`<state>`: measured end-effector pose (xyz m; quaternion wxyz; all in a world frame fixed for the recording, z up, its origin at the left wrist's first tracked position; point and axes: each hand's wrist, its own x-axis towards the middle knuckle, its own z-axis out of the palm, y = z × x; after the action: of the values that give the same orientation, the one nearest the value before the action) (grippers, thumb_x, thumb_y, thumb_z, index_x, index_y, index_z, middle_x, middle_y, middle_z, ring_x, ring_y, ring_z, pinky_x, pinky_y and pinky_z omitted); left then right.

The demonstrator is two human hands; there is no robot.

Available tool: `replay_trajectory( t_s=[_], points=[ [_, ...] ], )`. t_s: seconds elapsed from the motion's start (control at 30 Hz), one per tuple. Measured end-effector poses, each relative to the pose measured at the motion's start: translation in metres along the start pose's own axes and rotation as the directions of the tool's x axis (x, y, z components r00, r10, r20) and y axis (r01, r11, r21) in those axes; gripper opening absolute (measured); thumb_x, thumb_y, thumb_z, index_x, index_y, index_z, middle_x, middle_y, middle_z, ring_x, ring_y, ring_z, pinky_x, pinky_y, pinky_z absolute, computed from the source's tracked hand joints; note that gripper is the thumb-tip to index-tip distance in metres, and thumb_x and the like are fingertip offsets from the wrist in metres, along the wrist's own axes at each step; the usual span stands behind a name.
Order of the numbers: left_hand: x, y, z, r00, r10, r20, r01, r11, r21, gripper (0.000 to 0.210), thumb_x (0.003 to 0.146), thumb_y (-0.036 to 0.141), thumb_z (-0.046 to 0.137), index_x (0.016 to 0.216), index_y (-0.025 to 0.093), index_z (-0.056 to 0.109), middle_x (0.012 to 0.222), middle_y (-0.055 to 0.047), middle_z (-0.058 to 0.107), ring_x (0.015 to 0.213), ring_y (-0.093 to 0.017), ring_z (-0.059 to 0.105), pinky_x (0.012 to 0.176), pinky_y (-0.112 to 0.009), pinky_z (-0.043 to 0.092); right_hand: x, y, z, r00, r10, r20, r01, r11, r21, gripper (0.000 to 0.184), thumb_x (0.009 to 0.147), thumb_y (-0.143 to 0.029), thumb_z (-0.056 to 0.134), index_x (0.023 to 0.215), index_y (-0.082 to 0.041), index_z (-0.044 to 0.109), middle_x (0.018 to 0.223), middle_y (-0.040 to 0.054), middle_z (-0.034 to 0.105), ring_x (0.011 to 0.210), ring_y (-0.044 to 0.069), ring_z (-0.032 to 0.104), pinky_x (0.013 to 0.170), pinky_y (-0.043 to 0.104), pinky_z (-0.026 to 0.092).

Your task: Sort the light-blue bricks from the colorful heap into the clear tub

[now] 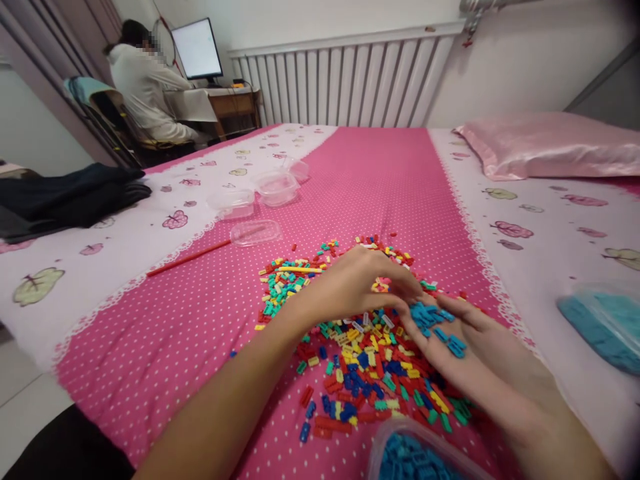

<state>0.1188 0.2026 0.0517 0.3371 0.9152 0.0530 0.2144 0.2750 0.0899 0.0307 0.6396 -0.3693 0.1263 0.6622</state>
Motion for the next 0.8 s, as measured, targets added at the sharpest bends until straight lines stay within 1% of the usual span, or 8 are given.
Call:
replay_trajectory(
  t_s=[0.07,0.13,0.17,0.23,0.33,0.47,0.6,0.8],
  points=[
    [-0.007,-0.002,-0.012,0.996,-0.057,-0.067,0.057,0.998,-0.005,0.024,0.088,0.027,0.07,0.109,0.019,0.072,0.106,-0.005,0.076,0.099,-0.014,0.068,0.089,-0.023,0.049,0.0,-0.002,0.0,1.0,-0.005,-0.028,0.006,1.0,0.017,0.038,0.101,-0.013,0.028,0.104,-0.013,0.066,0.082,0.0083,0.075,0.076,0.02,0.076,0.067,0.033,0.067],
    [-0.018,-0.008,-0.029,0.966,-0.229,-0.122,0.241,0.967,0.089,0.018,0.085,0.026,0.073,0.1,0.017,0.074,0.097,-0.004,0.076,0.09,-0.013,0.069,0.08,-0.022,0.049,-0.001,-0.004,0.001,0.999,-0.01,-0.046,0.011,0.999,0.039,0.04,0.101,-0.013,0.028,0.112,-0.013,0.066,0.086,0.0088,0.076,0.081,0.02,0.076,0.067,0.031,0.066],
    [-0.025,-0.012,-0.038,0.929,-0.36,-0.089,0.371,0.904,0.211,0.011,0.083,0.023,0.073,0.092,0.016,0.075,0.087,-0.002,0.076,0.079,-0.012,0.067,0.07,-0.021,0.047,-0.001,-0.004,0.001,0.998,-0.012,-0.054,0.014,0.999,0.049,0.04,0.1,-0.013,0.028,0.114,-0.013,0.066,0.086,0.0088,0.076,0.081,0.02,0.076,0.067,0.031,0.066],
    [-0.036,-0.022,-0.05,0.792,-0.608,0.055,0.538,0.738,0.407,0.013,0.077,0.019,0.077,0.09,0.017,0.076,0.081,-0.001,0.075,0.071,-0.012,0.065,0.06,-0.02,0.041,-0.002,-0.005,0.001,0.997,-0.02,-0.068,0.023,0.998,0.056,0.041,0.1,-0.012,0.028,0.115,-0.014,0.066,0.084,0.0086,0.076,0.079,0.02,0.076,0.065,0.031,0.066],
    [-0.045,-0.034,-0.052,0.654,-0.719,0.236,0.556,0.668,0.495,0.025,0.071,0.015,0.079,0.096,0.017,0.075,0.083,0.0,0.075,0.071,-0.011,0.065,0.058,-0.018,0.039,-0.002,-0.005,0.001,0.996,-0.032,-0.078,0.035,0.998,0.046,0.04,0.1,-0.012,0.029,0.115,-0.012,0.067,0.081,0.0097,0.075,0.075,0.02,0.076,0.063,0.029,0.066],
    [-0.043,-0.036,-0.042,0.63,-0.722,0.285,0.532,0.669,0.519,0.026,0.072,0.017,0.076,0.098,0.018,0.075,0.085,0.001,0.075,0.071,-0.01,0.065,0.057,-0.017,0.039,-0.001,-0.006,0.001,0.997,-0.049,-0.067,0.051,0.998,0.031,0.04,0.099,-0.011,0.029,0.114,-0.011,0.067,0.081,0.0107,0.075,0.074,0.019,0.075,0.063,0.028,0.066],
    [-0.038,-0.025,-0.034,0.623,-0.745,0.24,0.497,0.614,0.614,0.026,0.066,0.014,0.074,0.091,0.022,0.077,0.086,0.0,0.076,0.073,-0.014,0.065,0.057,-0.021,0.036,0.0,-0.007,-0.001,0.996,-0.065,-0.056,0.066,0.997,0.031,0.04,0.099,-0.01,0.03,0.112,-0.01,0.068,0.084,0.0125,0.074,0.077,0.02,0.075,0.064,0.028,0.066],
    [-0.034,-0.018,-0.028,0.648,-0.736,0.196,0.45,0.577,0.682,0.021,0.063,0.011,0.072,0.079,0.023,0.078,0.077,0.0,0.075,0.072,-0.019,0.065,0.064,-0.027,0.037,-0.002,-0.007,-0.001,0.996,-0.068,-0.05,0.07,0.997,0.035,0.038,0.099,-0.01,0.031,0.111,-0.01,0.068,0.084,0.0126,0.074,0.077,0.02,0.075,0.063,0.028,0.066]
  ],
)
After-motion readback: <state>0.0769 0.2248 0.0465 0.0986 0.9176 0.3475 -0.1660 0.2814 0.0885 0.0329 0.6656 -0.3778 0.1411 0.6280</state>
